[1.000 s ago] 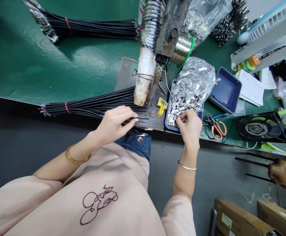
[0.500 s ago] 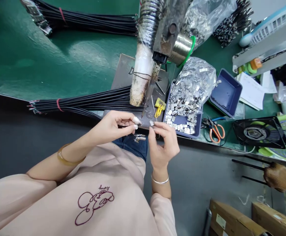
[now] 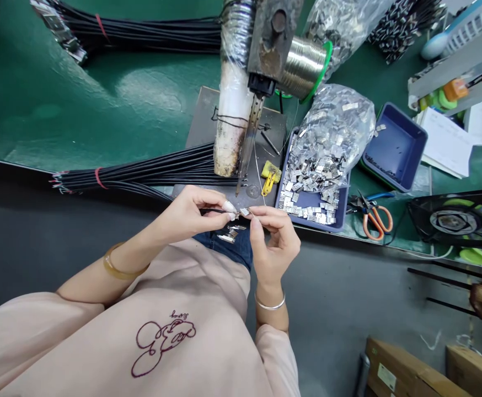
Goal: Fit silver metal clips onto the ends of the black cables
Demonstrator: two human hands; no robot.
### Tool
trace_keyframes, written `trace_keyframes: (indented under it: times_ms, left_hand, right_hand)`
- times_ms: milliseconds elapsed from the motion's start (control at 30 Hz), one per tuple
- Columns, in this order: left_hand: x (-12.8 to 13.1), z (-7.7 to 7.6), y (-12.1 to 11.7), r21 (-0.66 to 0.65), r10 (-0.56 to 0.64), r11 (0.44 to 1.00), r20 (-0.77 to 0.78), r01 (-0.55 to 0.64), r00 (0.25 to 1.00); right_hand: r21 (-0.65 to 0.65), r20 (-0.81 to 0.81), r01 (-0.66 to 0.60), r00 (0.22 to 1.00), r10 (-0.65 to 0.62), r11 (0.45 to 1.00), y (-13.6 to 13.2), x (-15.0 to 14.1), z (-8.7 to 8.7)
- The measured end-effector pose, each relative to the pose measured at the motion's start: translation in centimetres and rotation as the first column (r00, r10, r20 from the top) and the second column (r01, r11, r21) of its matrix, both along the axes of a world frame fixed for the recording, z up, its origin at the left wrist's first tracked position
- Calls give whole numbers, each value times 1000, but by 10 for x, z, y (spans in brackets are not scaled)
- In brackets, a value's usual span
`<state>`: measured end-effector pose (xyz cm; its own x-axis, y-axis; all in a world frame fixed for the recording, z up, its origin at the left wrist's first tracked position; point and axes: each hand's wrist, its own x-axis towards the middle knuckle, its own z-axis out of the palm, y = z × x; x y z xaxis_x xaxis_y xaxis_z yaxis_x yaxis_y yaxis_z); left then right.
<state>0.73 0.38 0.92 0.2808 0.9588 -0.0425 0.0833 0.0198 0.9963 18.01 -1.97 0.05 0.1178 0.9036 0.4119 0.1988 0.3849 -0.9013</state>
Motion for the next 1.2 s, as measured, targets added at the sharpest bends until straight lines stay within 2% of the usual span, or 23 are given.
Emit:
trace_keyframes:
  times_ms: [133, 333, 500, 733, 900, 1100, 1200]
  left_hand:
    - [1, -2, -1, 35, -2, 999, -31, 3, 1000]
    - [1, -4, -2, 51, 7, 999, -41, -5, 999]
    - [1, -4, -3, 74, -6, 997, -78, 12, 997]
    - [-5, 3, -1, -50, -18, 998, 137, 25, 990]
    - [-6, 3, 1, -69, -10, 997, 173, 22, 985]
    - [-4, -2, 1, -79, -52, 995, 164, 66, 985]
    - [-5, -3, 2, -75, -38, 996, 177, 52, 983]
  right_hand:
    - [-27, 23, -27, 999, 28, 999, -2, -1, 0]
    - [-52, 51, 22, 999, -19, 998, -2, 0, 1]
    - [-55, 33, -22, 999, 24, 998, -4, 0, 1]
    - [36, 160, -11, 987, 5, 999, -7, -2, -7]
    - [179, 185, 113, 972, -146, 977, -5, 0, -7]
    - [257, 306, 12, 948, -93, 966, -3, -4, -2]
    - [310, 397, -19, 911, -112, 950, -3, -4, -4]
